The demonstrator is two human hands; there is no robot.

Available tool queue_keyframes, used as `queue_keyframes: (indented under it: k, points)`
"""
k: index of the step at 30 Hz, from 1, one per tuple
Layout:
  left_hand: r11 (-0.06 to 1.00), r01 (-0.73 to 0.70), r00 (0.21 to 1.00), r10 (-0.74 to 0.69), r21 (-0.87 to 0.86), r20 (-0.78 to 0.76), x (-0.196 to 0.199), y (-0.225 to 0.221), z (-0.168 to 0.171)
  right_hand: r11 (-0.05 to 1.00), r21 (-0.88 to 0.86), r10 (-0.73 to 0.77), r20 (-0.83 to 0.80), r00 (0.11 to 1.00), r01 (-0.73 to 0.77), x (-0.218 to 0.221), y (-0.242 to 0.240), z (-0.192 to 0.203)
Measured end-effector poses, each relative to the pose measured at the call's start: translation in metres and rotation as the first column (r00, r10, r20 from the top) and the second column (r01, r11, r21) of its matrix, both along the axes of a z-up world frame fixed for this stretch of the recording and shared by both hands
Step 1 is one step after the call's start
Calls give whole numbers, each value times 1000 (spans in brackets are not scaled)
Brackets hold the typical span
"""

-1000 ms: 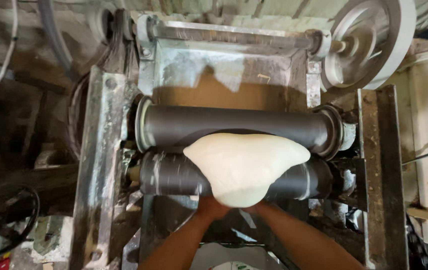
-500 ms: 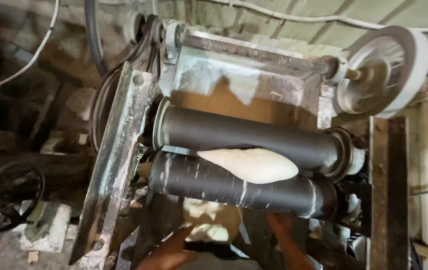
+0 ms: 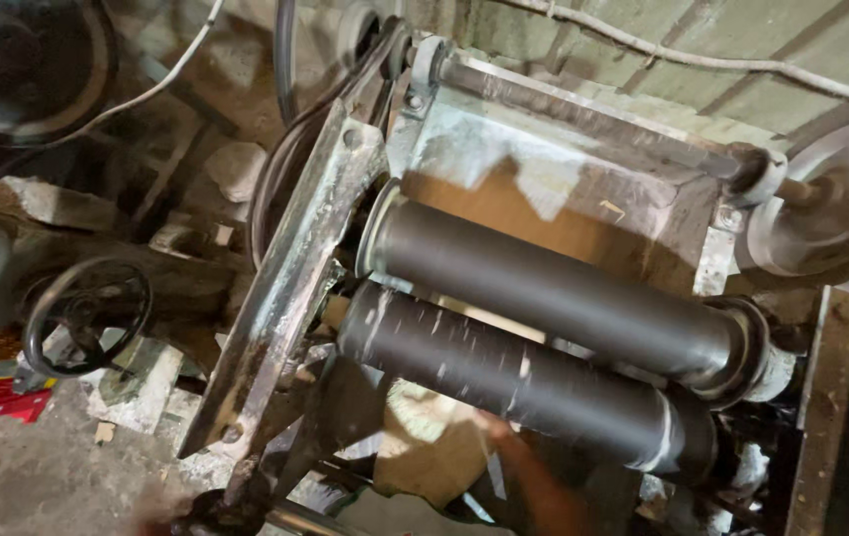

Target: The person passes a large piece of dough repeatedly through a motorized roller machine and then moves to a counter to divide and shape the dough into smaller pieces by hand.

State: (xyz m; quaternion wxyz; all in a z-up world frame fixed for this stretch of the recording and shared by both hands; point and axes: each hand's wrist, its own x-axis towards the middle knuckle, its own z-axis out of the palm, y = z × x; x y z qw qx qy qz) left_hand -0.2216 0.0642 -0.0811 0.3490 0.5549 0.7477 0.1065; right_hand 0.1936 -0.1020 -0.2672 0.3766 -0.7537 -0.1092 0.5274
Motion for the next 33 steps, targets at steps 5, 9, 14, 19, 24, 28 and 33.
queue_keyframes:
  k: [5, 9, 14, 19, 24, 28, 33]
  points:
    - [999, 26, 999, -26, 22, -28, -8, 7, 5, 989, 90, 110, 82, 991, -117, -40, -25, 11]
    - [998, 46, 998, -44, 41, -51, -14, 15, 9, 986, 138, 70, 147, 987, -90, -21, -36, 21]
    - [994, 95, 992, -91, 50, -85, -18, 27, 16, 984, 157, 49, 194, 980, -80, -15, -31, 24]
    - [984, 166, 979, -157, 69, -128, -22, 46, 25, 987, -115, 143, 294, 945, -113, -27, -29, 14]
    - [963, 266, 943, -250, 46, -218, -23, 57, 40, 974, 139, 99, 441, 892, -176, -23, -23, 11]
    - [932, 362, 898, -347, 3, -271, -5, 56, 48, 948, 96, 279, 215, 936, -305, -11, -38, 11]
    - [813, 573, 748, -569, -102, -341, 20, 41, 76, 995, 72, 42, 279, 959, -65, -26, -35, 9]
